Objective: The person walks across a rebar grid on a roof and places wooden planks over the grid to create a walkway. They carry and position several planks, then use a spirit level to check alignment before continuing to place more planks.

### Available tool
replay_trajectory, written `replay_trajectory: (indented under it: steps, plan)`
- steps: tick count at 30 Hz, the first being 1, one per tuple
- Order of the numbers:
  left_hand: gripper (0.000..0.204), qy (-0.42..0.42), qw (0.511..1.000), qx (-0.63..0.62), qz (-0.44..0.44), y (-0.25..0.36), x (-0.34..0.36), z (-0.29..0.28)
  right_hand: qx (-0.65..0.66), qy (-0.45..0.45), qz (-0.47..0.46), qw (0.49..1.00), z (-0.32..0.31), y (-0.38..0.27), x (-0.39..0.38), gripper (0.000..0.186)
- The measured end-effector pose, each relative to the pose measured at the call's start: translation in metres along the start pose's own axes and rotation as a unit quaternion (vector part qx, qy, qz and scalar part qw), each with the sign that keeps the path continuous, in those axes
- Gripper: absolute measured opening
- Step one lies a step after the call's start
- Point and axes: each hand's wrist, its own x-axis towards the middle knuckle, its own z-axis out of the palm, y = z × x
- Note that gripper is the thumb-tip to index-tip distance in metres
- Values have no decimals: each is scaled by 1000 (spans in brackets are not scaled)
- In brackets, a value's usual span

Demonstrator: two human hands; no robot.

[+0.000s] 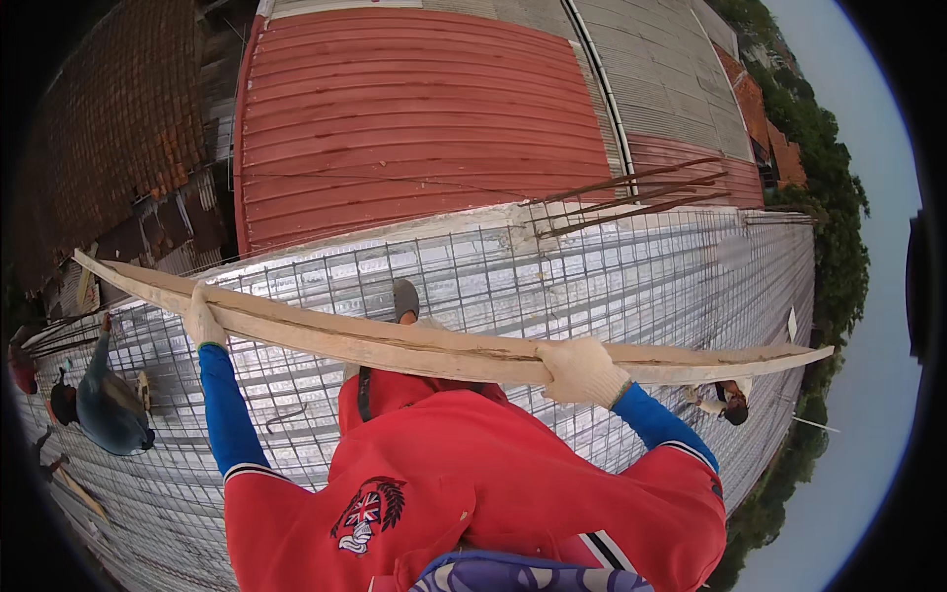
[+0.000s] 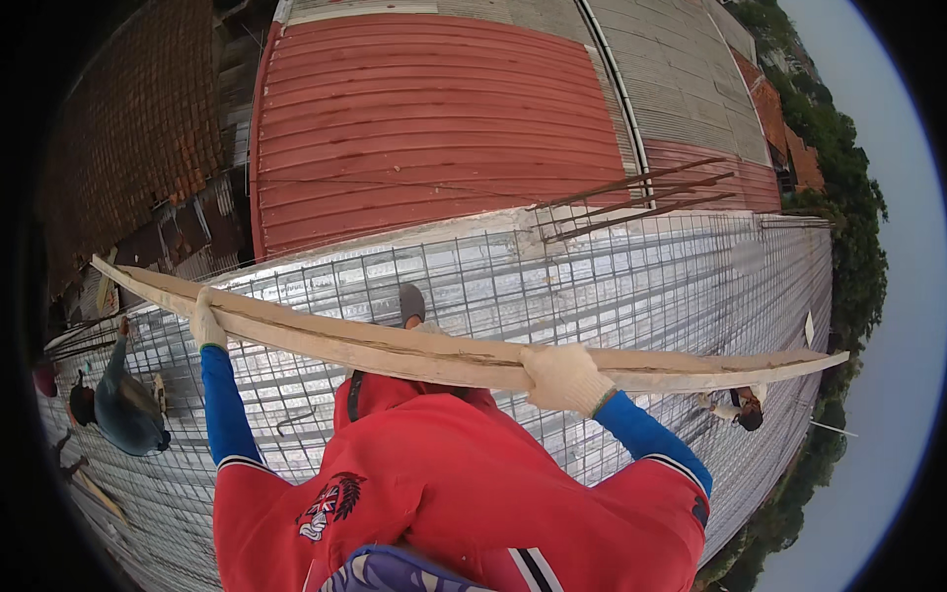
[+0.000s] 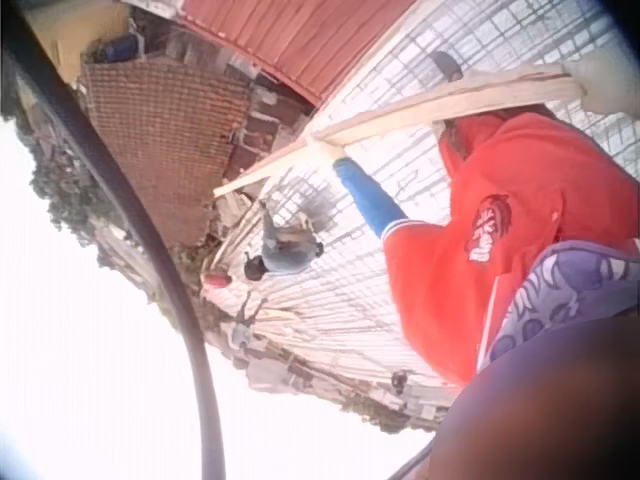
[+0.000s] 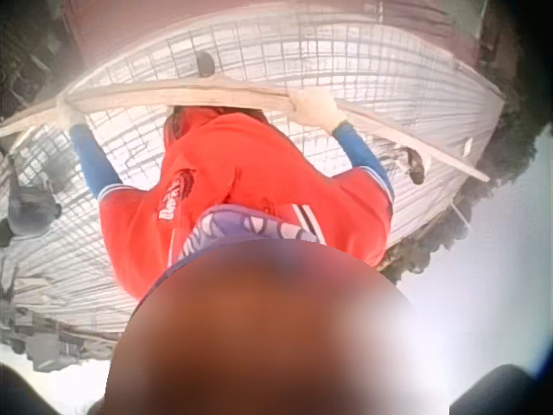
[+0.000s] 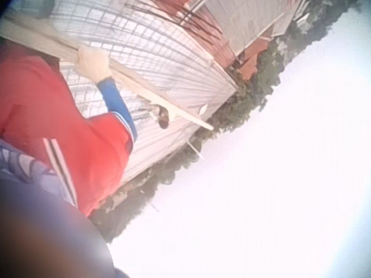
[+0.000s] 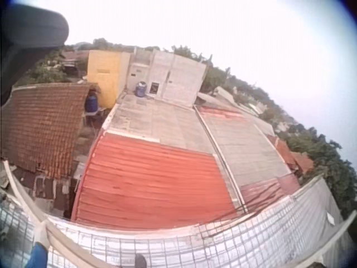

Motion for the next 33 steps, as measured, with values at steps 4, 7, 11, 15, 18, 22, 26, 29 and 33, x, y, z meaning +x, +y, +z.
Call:
replay_trajectory:
  steps: [4, 7, 11, 15, 18, 22, 26, 29, 33]
  plan:
    - [54, -62, 998, 10, -18, 3, 16, 7, 21, 37, -18, 999, -14, 8, 2, 40]
    - [57, -76, 997, -6, -20, 3, 28, 8, 16, 63, -23, 998, -20, 8, 3, 35]
    - [64, -80, 995, -44, -31, 4, 53, 11, -1, 73, -21, 997, -45, 2, 5, 32]
    - [71, -81, 995, -61, -1, 26, 60, 15, -10, 83, -5, 996, -99, -26, -6, 26]
    - [77, -92, 992, -78, 33, 35, 86, 9, -50, 95, 10, 994, -140, -52, -12, 27]
    - [76, -105, 985, -137, 14, 56, 117, 10, -89, 149, 23, 984, -185, -97, -20, 31]
    - [73, -134, 973, -190, -1, 76, 164, 2, -141, 209, 19, 968, -223, -134, -6, 37]
    - [71, -144, 968, -205, 32, 86, 209, -9, -179, 215, 57, 958, -258, -168, 3, 35]
    - [73, -123, 965, -232, 9, 113, 227, -17, -226, 271, 51, 934, -282, -195, 24, 34]
